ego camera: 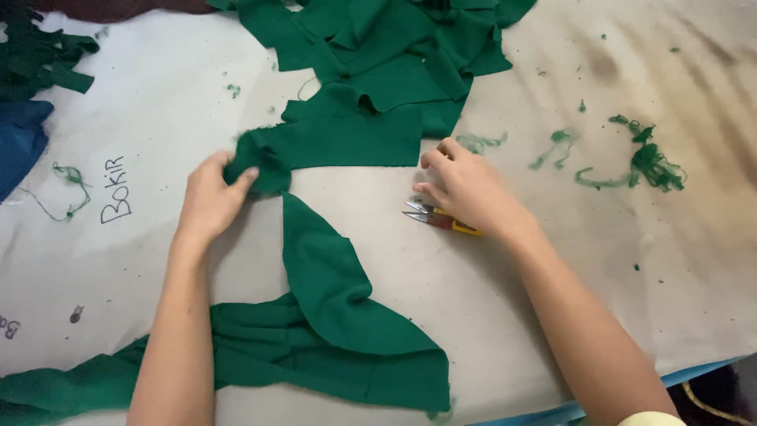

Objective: Trimming loose threads and separating green fabric scraps using thread snips on a work table in a factory.

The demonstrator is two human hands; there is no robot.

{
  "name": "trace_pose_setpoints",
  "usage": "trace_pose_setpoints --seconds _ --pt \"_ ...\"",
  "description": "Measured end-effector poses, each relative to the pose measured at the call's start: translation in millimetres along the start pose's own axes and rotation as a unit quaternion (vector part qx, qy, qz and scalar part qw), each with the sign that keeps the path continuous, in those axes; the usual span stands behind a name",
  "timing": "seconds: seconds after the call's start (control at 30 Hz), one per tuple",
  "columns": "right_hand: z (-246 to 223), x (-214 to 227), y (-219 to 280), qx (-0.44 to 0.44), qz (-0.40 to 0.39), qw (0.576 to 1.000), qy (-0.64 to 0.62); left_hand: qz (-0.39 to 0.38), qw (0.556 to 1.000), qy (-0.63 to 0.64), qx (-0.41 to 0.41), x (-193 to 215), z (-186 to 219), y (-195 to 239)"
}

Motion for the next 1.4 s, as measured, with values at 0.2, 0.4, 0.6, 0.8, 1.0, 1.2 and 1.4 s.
trace_pose_setpoints --seconds 0.2,0.4,0.6,0.8,1.0,1.2,1.4 --pt "-24.3 18.4 2.7 0.083 0.135 0.981 -0.110 0.081 0.904 0.415 -0.063 36.9 66.2 24.9" --pt "-74.9 58.4 21.0 0.221 0.232 0.900 -0.295 -0.152 0.858 0.471 -0.137 5.9 102.3 53.9" --pt "-66.5 -1.2 12.4 0.152 0.028 0.971 -0.184 -0.169 0.854 0.433 -0.234 41.9 115.2 82.2" --pt "-60.3 26.0 10.3 0.212 0.039 0.927 -0.308 0.099 0.845 0.524 -0.032 103.0 2.5 37.9" --pt "-33.9 39.0 11.8 0.097 0.005 0.911 -0.401 0.126 0.856 0.493 0.096 119.1 -69.3 30.9" --pt "-11.3 23.9 5.6 0.001 -0.025 0.927 -0.373 0.093 0.900 0.386 0.178 117.3 -67.7 41.2" --pt "-8.3 14.9 2.1 -0.038 -0.082 0.955 -0.281 0.056 0.912 0.345 0.212 96.2 -72.2 37.4"
Point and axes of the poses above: each hand's wrist, its own y-axis away from the middle knuckle, its own x-axis out of the back of the hand, z = x × y, the point moved 9 cm from there along -y, towards the middle knuckle, and after that the axes turned 4 degrees about z, right-handed, at the moved point
